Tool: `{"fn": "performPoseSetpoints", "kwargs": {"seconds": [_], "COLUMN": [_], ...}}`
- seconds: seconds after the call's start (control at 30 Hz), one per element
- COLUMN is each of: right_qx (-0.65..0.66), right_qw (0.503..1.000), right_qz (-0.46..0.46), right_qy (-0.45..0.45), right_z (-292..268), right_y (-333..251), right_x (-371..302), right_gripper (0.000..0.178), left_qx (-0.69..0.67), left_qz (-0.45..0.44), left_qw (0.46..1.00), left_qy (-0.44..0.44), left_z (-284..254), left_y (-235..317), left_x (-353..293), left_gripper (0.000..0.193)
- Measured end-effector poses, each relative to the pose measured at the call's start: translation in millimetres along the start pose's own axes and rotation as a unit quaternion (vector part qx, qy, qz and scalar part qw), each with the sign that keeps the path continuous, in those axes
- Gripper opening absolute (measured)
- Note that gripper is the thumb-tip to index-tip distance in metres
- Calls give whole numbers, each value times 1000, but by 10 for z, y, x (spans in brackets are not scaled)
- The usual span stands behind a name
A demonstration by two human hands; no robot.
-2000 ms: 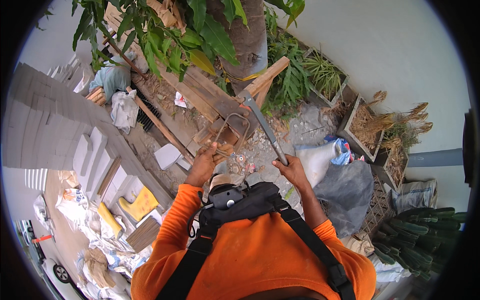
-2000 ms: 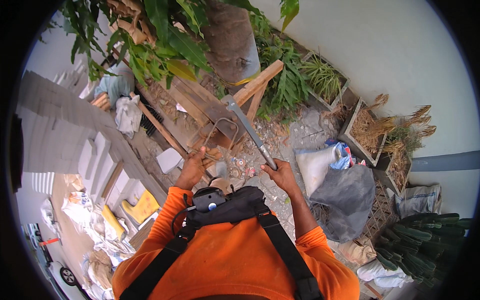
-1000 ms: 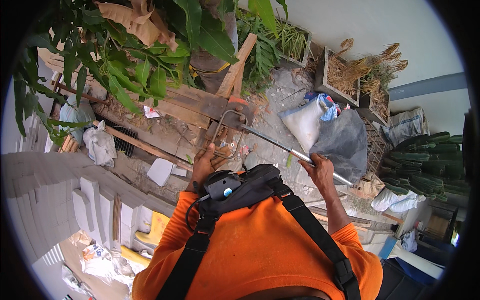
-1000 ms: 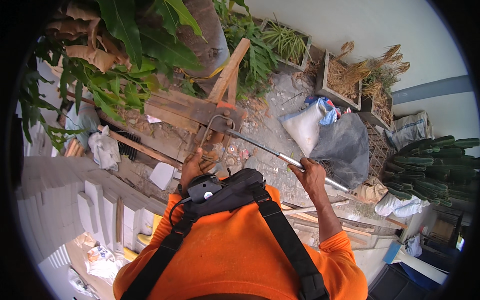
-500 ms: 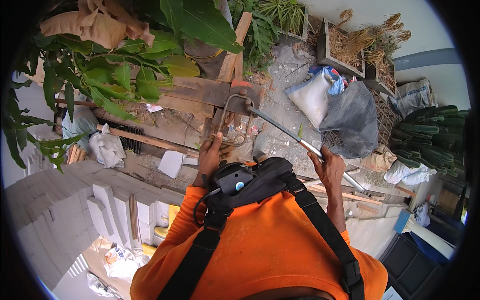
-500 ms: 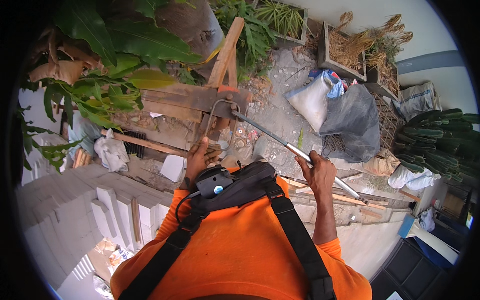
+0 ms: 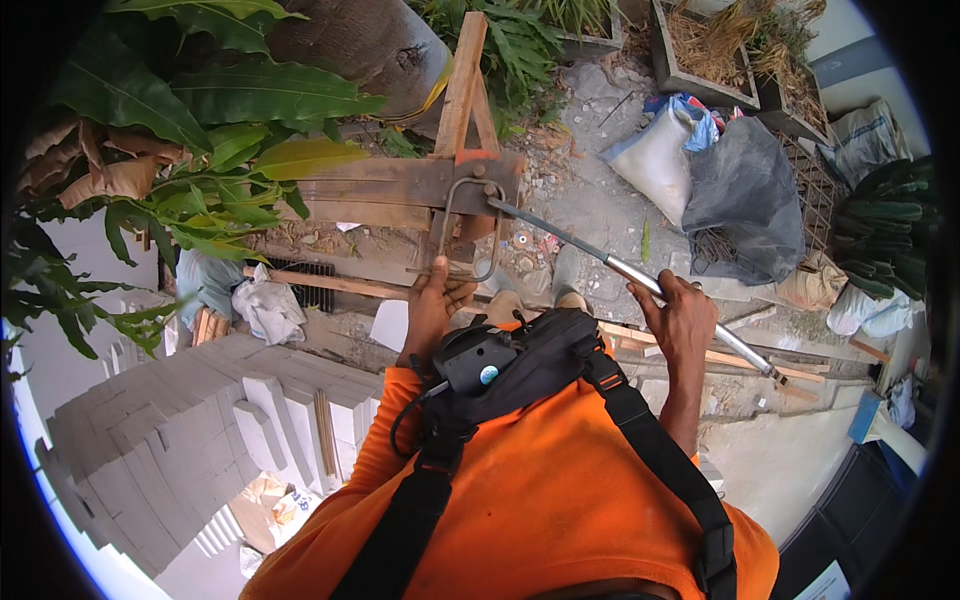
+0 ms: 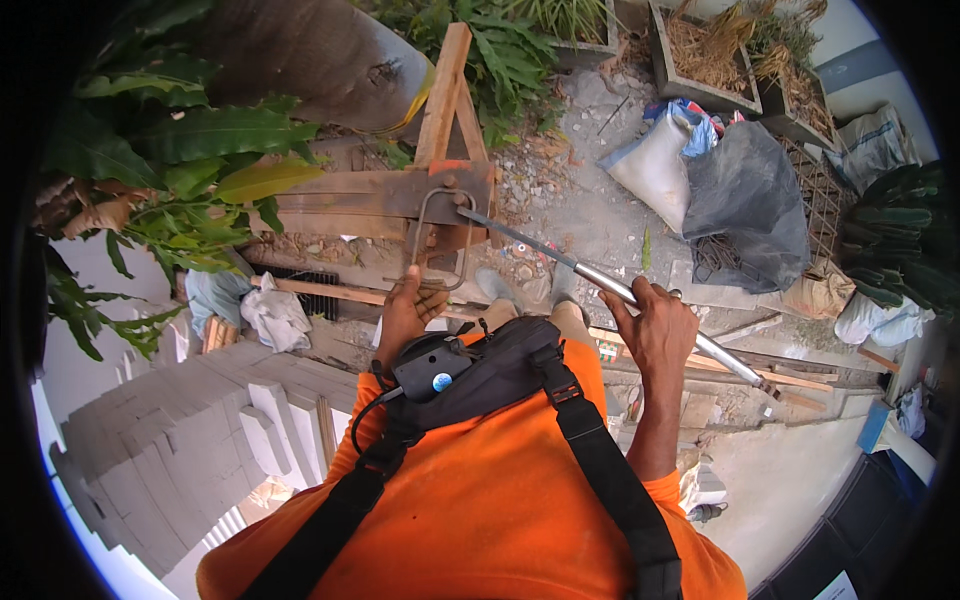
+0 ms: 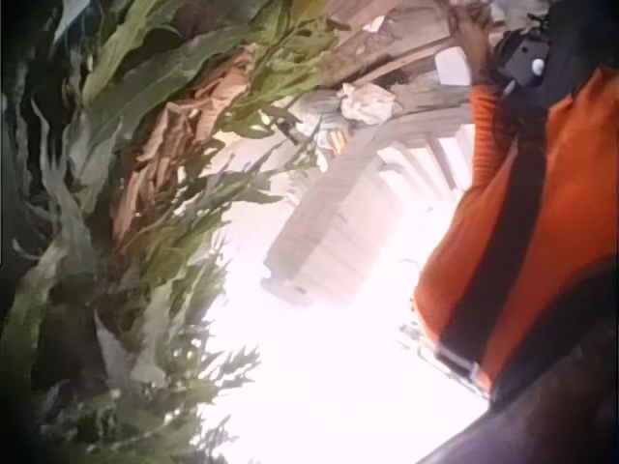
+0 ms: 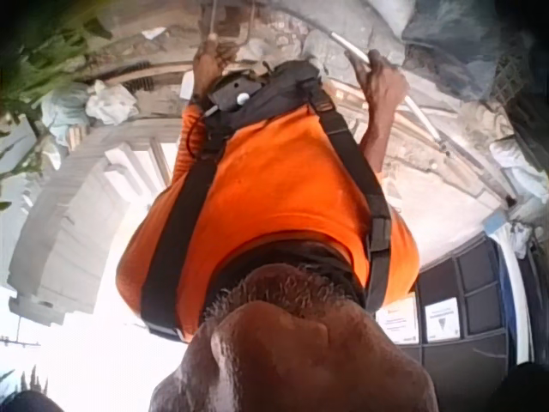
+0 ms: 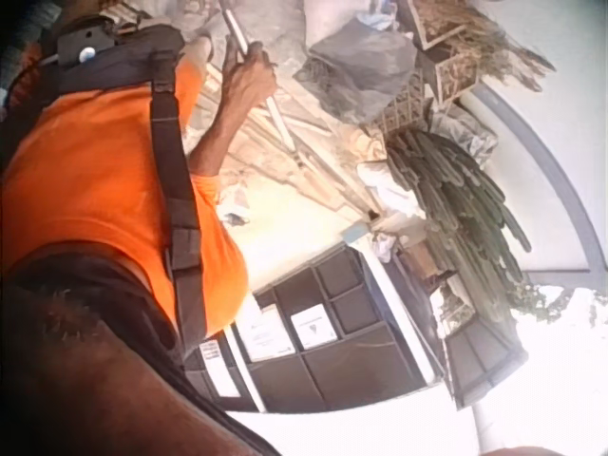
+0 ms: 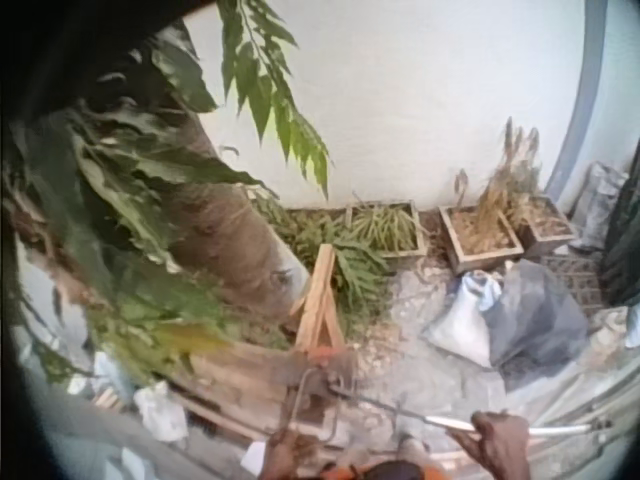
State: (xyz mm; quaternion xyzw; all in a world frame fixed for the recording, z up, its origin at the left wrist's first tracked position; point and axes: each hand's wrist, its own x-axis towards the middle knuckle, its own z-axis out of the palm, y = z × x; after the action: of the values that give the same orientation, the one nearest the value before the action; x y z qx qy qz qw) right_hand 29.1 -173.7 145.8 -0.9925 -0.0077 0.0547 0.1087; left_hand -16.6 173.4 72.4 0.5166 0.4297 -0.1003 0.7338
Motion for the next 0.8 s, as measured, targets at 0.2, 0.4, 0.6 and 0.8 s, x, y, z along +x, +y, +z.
{"fn": "performPoseSetpoints", "kwargs": {"seconds": [0.2,0.4,0.6,0.8], "right_qx": [57,79,70,39], "right_qw": [998,996,997,999], "right_qz": [-39,-29,-13,3], "right_qy": [-6,-15,-17,9], "right_z": [306,289,274,226], "right_y": [247,233,184,67], "right_x": [128,31,8,-111], "right_gripper": [50,51,53,53], "left_qx": [47,90,59,19], "left_qz": [6,-6,15,24], "left_qw": [999,995,997,1000], "left_qy": [-1,31,42,-5], "left_z": [-132,-118,-131,-149], "left_y": [-108,-34,-8,29], "left_x": [164,128,141,152], "left_gripper": [42,39,36,36]}}
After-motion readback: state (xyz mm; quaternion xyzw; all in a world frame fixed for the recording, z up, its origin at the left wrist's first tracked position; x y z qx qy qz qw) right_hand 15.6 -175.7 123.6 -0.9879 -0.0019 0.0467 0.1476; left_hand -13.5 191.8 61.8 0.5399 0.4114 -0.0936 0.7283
